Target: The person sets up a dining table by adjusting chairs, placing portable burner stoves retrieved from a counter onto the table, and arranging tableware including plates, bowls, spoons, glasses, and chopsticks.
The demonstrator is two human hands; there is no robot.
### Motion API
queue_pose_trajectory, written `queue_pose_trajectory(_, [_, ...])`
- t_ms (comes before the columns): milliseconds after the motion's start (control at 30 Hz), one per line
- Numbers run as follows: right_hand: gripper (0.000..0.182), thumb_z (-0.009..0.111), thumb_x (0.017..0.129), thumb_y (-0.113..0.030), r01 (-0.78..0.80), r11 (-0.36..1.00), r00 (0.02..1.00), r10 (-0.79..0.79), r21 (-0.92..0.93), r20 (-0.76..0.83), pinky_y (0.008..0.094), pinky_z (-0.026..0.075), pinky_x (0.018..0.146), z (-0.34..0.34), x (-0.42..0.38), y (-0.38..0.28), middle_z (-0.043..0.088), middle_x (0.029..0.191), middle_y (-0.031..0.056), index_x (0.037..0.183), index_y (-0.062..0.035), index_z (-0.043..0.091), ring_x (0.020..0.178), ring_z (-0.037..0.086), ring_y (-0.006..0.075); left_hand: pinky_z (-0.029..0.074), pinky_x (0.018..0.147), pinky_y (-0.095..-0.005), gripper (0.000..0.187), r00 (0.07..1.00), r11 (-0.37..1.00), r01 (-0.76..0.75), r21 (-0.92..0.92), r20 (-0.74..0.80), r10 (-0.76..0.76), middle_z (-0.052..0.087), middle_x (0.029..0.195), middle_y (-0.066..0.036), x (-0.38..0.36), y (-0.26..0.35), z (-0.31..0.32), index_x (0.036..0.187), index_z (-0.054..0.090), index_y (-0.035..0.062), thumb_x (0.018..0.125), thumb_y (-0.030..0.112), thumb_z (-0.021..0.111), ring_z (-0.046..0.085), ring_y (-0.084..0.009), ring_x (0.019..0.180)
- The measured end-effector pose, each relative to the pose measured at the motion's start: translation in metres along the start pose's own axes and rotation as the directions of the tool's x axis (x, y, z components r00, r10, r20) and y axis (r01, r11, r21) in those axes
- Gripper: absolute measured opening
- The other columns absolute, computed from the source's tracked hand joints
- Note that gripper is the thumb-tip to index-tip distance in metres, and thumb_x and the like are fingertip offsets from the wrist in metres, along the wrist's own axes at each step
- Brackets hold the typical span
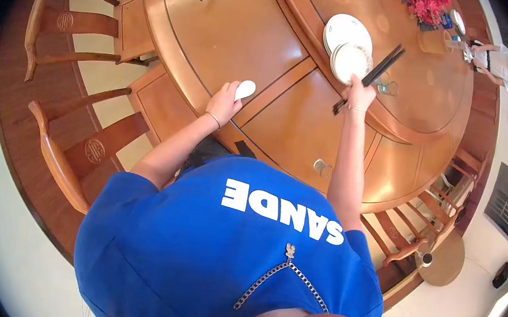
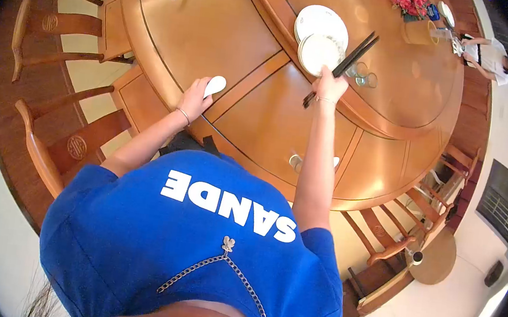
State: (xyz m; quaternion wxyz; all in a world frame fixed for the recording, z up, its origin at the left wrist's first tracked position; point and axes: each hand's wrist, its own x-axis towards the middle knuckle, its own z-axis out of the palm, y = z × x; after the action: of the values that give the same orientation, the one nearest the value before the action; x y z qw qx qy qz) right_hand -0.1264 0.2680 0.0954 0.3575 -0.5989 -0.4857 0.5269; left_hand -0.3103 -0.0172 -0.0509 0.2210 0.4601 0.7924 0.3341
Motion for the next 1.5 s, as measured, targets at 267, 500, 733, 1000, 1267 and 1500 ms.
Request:
queue_pose_trajectory(267, [0.013, 0.061, 0.081, 0.001, -0.124, 0.992, 0.991, 0.124, -0.007, -0.06, 0.0269, 0.028, 0.035, 0.046, 0.085, -0.013, 0.052, 0.057, 0.0054, 0.075, -0.0006, 0.05, 0.038, 0.039, 0.0088, 0.053, 0.074, -0.0461, 0.047, 0.998, 0.999, 0.048, 0.006, 0.044, -0.048, 0.055, 0.103, -0.019, -0.002, 0.001, -0.007, 0.125, 0.046, 0.0066, 0.08, 0.015, 0.059, 0.062, -0.0382, 0.086])
queue_pose_trajectory(500, [0.015, 0.064, 0.078, 0.0, -0.152, 0.988, 0.984, 0.147, -0.041, -0.102, 0.0312, 0.03, 0.034, 0.05, 0.106, -0.004, 0.05, 0.06, 0.0071, 0.077, 0.003, 0.05, 0.04, 0.044, 0.0141, 0.05, 0.082, -0.0451, 0.045, 0.996, 0.992, 0.084, -0.092, 0.045, -0.08, 0.057, 0.108, -0.019, 0.003, 0.007, -0.016, 0.122, 0.049, 0.0062, 0.078, 0.009, 0.059, 0.059, -0.0391, 0.094])
queue_pose_trajectory(733, [0.025, 0.073, 0.081, -0.015, -0.161, 0.985, 0.987, 0.162, -0.06, 0.009, 0.0289, 0.034, 0.039, 0.035, 0.089, -0.008, 0.058, 0.06, 0.0088, 0.082, 0.0063, 0.06, 0.043, 0.05, 0.0138, 0.049, 0.082, -0.0444, 0.037, 0.992, 0.98, 0.093, -0.175, -0.067, -0.106, 0.064, 0.102, -0.022, 0.083, 0.026, -0.028, 0.115, 0.054, 0.0021, 0.08, 0.013, 0.061, 0.061, -0.0397, 0.095])
queue_pose_trajectory(1000, [0.031, 0.069, 0.082, -0.028, 0.165, 0.645, 0.857, -0.468, -0.746, -0.215, 0.041, 0.051, 0.072, 0.009, 0.049, 0.023, 0.067, 0.076, 0.0222, 0.081, 0.0033, 0.069, 0.076, 0.067, 0.0361, 0.05, 0.076, -0.0431, 0.02, 0.994, 0.964, -0.046, -0.261, -0.11, 0.017, 0.067, 0.087, -0.018, 0.246, 0.099, -0.01, 0.094, 0.064, 0.0047, 0.083, 0.022, 0.065, 0.064, -0.0361, 0.086])
queue_pose_trajectory(1267, [0.035, 0.066, 0.082, -0.029, 0.013, 0.871, 0.975, -0.119, -0.491, -0.186, 0.04, 0.05, 0.074, 0.005, 0.085, 0.064, 0.068, 0.076, 0.0223, 0.081, 0.0063, 0.067, 0.074, 0.068, 0.0347, 0.05, 0.081, -0.0416, 0.024, 0.975, 0.959, -0.211, -0.188, 0.034, 0.221, 0.068, 0.094, -0.016, 0.328, 0.139, 0.03, 0.104, 0.069, 0.0127, 0.083, 0.022, 0.064, 0.062, -0.0331, 0.092])
queue_pose_trajectory(1500, [0.033, 0.065, 0.079, -0.026, -0.034, 0.887, 0.983, -0.052, -0.461, -0.174, 0.0421, 0.05, 0.072, 0.011, 0.113, 0.073, 0.066, 0.075, 0.0257, 0.08, 0.0071, 0.066, 0.075, 0.067, 0.0375, 0.05, 0.081, -0.0416, 0.025, 0.968, 0.947, -0.232, -0.223, 0.038, 0.246, 0.068, 0.094, -0.017, 0.332, 0.13, 0.037, 0.106, 0.069, 0.0139, 0.082, 0.019, 0.063, 0.063, -0.033, 0.091])
